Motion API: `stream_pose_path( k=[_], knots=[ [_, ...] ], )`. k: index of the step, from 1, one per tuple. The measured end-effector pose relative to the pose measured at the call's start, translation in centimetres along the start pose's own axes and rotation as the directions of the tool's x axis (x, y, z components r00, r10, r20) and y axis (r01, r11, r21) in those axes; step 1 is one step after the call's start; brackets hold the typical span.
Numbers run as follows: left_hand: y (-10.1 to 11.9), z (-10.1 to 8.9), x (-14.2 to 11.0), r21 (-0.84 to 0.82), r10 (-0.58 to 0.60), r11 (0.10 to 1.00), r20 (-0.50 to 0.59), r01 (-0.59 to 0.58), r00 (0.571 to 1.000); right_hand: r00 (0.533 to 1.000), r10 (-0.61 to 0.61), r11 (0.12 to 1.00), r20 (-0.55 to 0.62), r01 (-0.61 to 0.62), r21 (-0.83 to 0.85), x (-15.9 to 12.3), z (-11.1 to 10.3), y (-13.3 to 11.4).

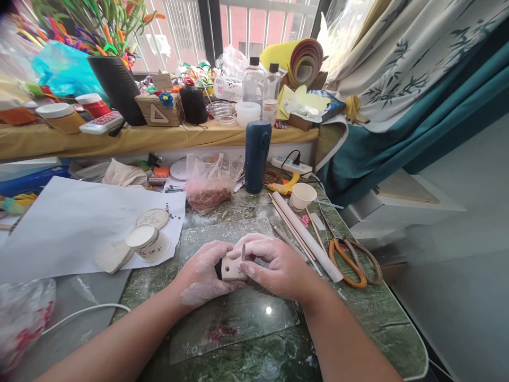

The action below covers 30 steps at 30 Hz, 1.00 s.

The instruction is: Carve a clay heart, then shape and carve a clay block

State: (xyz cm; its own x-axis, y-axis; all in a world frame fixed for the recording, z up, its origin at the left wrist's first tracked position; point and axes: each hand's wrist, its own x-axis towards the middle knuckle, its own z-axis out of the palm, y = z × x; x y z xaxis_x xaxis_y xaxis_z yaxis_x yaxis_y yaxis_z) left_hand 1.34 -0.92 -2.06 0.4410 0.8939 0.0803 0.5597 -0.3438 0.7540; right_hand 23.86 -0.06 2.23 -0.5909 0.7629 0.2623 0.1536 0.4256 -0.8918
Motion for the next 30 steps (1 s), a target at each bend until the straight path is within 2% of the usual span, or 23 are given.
stream_pose_path(
  k=[4,10,12,14,16,19,23,25,28,30],
  knots=[
    [0.0,0.0,0.0,-0.006,0.014,1.0,0.006,-0.014,1.0,1.0,-0.02,0.999,-0.021,0.019,-0.034,0.0,-0.2,0.3],
    [0.1,-0.2,0.0,0.003,0.044,0.999,0.005,-0.044,0.999,0.971,-0.012,0.985,-0.241,0.052,0.162,0.2,1.2,0.4],
    [0.1,-0.1,0.0,0.014,0.023,1.0,0.004,-0.023,1.0,0.922,0.024,0.949,-0.388,0.1,0.298,0.4,1.4,-0.2],
    [0.1,-0.1,0.1,0.022,0.007,1.0,0.003,-0.007,1.0,0.828,0.117,0.897,-0.548,0.148,0.416,0.7,1.4,-0.6],
    [0.2,-0.1,0.1,0.022,0.009,1.0,0.011,-0.009,1.0,0.738,0.253,0.853,-0.626,0.135,0.504,1.0,1.3,-0.2],
    [0.4,-0.2,0.0,0.034,0.025,0.999,0.008,-0.025,1.0,0.654,0.459,0.781,-0.601,0.024,0.624,1.6,1.3,1.3],
    [0.8,-0.5,-0.2,0.061,0.06,0.996,-0.012,-0.06,0.998,0.579,0.607,0.689,-0.544,-0.044,0.723,2.2,1.4,3.5],
    [0.7,-0.5,-0.4,0.053,0.119,0.992,-0.034,-0.117,0.992,0.575,0.639,0.651,-0.51,-0.052,0.758,2.3,1.6,4.1],
    [0.3,-0.3,-0.6,0.008,0.241,0.97,-0.086,-0.241,0.967,0.598,0.654,0.616,-0.463,-0.065,0.785,2.3,1.8,4.7],
    [0.0,0.0,-0.6,-0.017,0.255,0.966,-0.118,-0.259,0.96,0.605,0.656,0.61,-0.451,-0.074,0.789,2.3,1.9,5.0]
  ],
)
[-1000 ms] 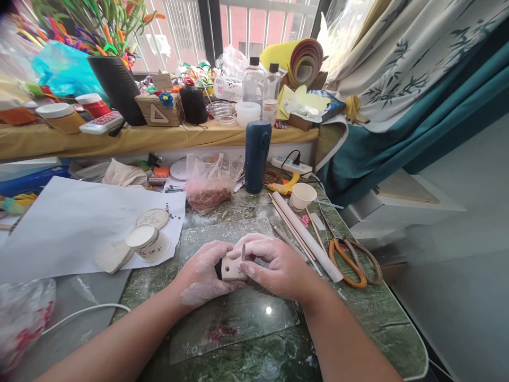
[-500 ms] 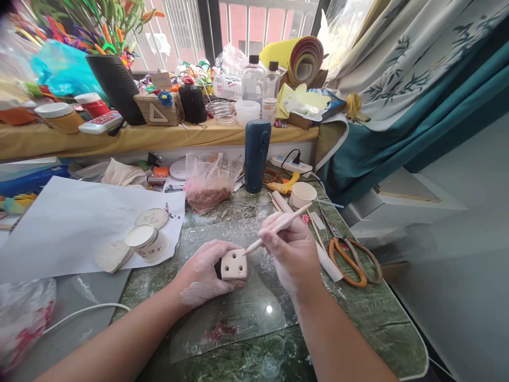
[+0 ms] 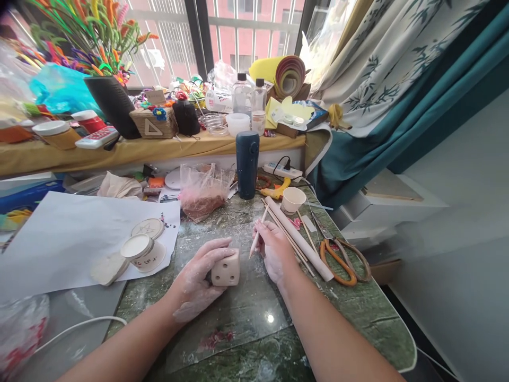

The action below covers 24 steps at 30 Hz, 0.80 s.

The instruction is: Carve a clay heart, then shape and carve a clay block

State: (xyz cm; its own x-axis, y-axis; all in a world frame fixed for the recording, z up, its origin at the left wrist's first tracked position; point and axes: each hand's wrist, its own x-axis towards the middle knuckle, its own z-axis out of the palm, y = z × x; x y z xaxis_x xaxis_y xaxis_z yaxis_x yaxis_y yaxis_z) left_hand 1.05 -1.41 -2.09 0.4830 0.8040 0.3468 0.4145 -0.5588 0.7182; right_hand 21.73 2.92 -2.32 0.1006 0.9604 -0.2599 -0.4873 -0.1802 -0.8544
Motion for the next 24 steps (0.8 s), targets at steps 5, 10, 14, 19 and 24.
stream_pose_path(
  k=[5,10,14,19,24],
  knots=[
    [-0.2,0.2,0.2,-0.013,-0.093,0.996,-0.038,0.093,0.995,1.0,0.008,1.0,0.017,-0.008,-0.008,0.2,-0.2,0.2],
    [0.4,-0.3,0.3,-0.083,-0.13,0.988,-0.001,0.129,0.992,0.999,0.009,1.0,0.039,-0.009,-0.016,0.1,-0.2,0.3],
    [0.5,-0.6,0.2,-0.117,-0.116,0.987,-0.071,0.108,0.991,0.998,-0.016,1.0,0.06,0.016,-0.015,-0.1,0.0,0.0],
    [0.4,-0.2,0.1,-0.116,-0.052,0.992,-0.084,0.042,0.995,0.974,-0.179,0.983,0.136,0.182,-0.01,-1.5,0.5,-1.0],
    [0.1,0.4,0.2,-0.101,-0.294,0.951,-0.007,0.292,0.956,0.874,-0.384,0.878,0.297,0.445,-0.177,-3.8,0.6,-0.9]
  ],
)
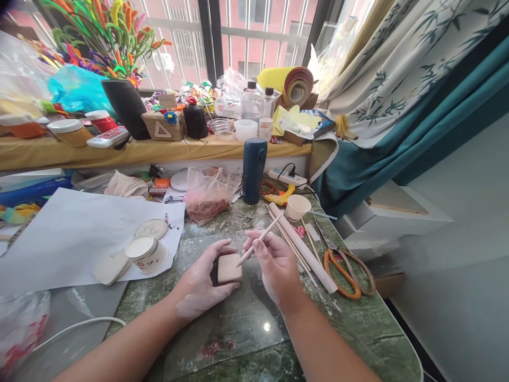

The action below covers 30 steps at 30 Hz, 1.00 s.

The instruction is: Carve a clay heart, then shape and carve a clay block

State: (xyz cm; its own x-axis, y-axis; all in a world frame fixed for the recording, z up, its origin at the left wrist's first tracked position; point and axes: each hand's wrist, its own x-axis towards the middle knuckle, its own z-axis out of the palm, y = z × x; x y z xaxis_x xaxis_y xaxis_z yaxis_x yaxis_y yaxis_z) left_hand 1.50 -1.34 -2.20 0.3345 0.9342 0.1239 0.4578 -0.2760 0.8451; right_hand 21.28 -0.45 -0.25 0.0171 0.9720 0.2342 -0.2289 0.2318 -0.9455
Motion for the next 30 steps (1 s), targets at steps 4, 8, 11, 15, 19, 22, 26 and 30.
stream_pose_path(
  k=[4,8,11,15,19,22,26,30],
  knots=[
    [0.0,-0.2,0.3,0.013,-0.074,0.997,0.047,0.074,0.996,0.985,-0.133,0.938,0.11,0.161,-0.307,-0.8,0.6,-0.2],
    [-0.1,-0.2,0.5,-0.002,-0.074,0.997,0.042,0.074,0.996,0.958,-0.199,0.865,0.207,0.271,-0.421,-0.4,1.1,-0.3],
    [-0.4,0.0,0.4,-0.014,-0.055,0.998,0.032,0.056,0.998,0.942,-0.204,0.841,0.267,0.309,-0.445,-0.1,1.5,-0.4],
    [-0.4,0.2,0.4,-0.029,-0.039,0.999,0.033,0.04,0.999,0.93,-0.205,0.82,0.305,0.333,-0.465,0.0,1.5,-0.5],
    [-0.1,0.0,0.3,-0.011,-0.036,0.999,0.028,0.037,0.999,0.94,-0.234,0.815,0.248,0.328,-0.477,-0.2,1.4,-0.3],
    [-0.1,0.0,0.3,0.003,-0.042,0.999,0.046,0.042,0.998,0.945,-0.235,0.81,0.225,0.319,-0.492,-0.2,1.3,-0.2],
    [-0.5,0.2,0.3,-0.005,-0.022,1.0,0.037,0.022,0.999,0.935,-0.224,0.797,0.274,0.337,-0.5,0.0,1.4,-0.3],
    [-0.8,0.3,0.3,-0.017,-0.028,0.999,0.04,0.029,0.999,0.935,-0.216,0.79,0.28,0.336,-0.513,0.1,1.4,-0.4]
  ],
)
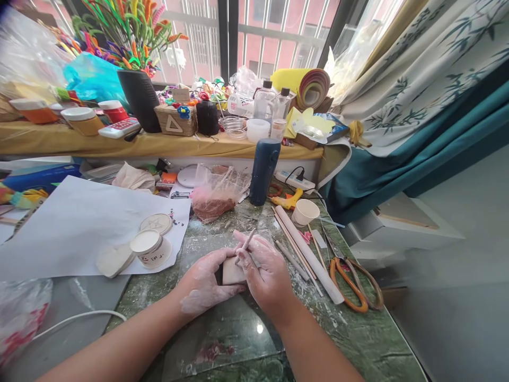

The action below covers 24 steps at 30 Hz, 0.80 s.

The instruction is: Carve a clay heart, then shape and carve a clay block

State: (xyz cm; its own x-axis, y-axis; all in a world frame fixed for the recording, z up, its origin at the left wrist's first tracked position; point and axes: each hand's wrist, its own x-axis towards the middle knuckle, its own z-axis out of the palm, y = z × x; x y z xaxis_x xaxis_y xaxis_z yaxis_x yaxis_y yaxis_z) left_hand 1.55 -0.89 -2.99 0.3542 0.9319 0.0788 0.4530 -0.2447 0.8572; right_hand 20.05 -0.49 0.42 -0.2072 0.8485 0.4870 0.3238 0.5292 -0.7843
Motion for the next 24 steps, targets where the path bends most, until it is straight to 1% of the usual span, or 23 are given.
stream_pose_path(
  k=[3,8,12,16,18,22,24],
  knots=[
    [0.0,0.0,0.0,-0.007,-0.004,1.0,-0.007,0.004,1.0,1.0,-0.002,1.0,0.031,0.003,-0.019,0.0,0.0,0.1],
    [0.2,-0.1,0.1,-0.012,0.005,1.0,-0.001,-0.005,1.0,0.984,-0.034,0.999,0.175,0.037,-0.015,0.6,-0.2,0.0],
    [0.4,-0.2,0.2,-0.041,0.015,0.999,-0.001,-0.015,1.0,0.982,-0.036,0.999,0.184,0.043,-0.032,1.3,-0.2,-0.3],
    [0.4,-0.3,0.2,-0.049,0.008,0.999,-0.008,-0.009,1.0,0.991,0.024,0.999,0.134,-0.018,-0.046,1.2,-0.1,-0.6],
    [0.4,-0.2,0.2,-0.04,0.001,0.999,0.001,-0.001,1.0,0.991,0.044,0.999,0.129,-0.041,-0.025,0.9,-0.4,-0.7],
    [0.4,-0.2,0.3,-0.054,0.013,0.998,0.013,-0.012,1.0,0.973,0.027,0.999,0.229,-0.035,0.031,0.7,-1.1,-0.7],
    [0.6,-0.3,0.3,-0.062,0.0,0.998,0.019,0.001,1.0,0.966,0.034,0.998,0.256,-0.046,0.042,0.7,-1.1,-0.5]
  ],
)
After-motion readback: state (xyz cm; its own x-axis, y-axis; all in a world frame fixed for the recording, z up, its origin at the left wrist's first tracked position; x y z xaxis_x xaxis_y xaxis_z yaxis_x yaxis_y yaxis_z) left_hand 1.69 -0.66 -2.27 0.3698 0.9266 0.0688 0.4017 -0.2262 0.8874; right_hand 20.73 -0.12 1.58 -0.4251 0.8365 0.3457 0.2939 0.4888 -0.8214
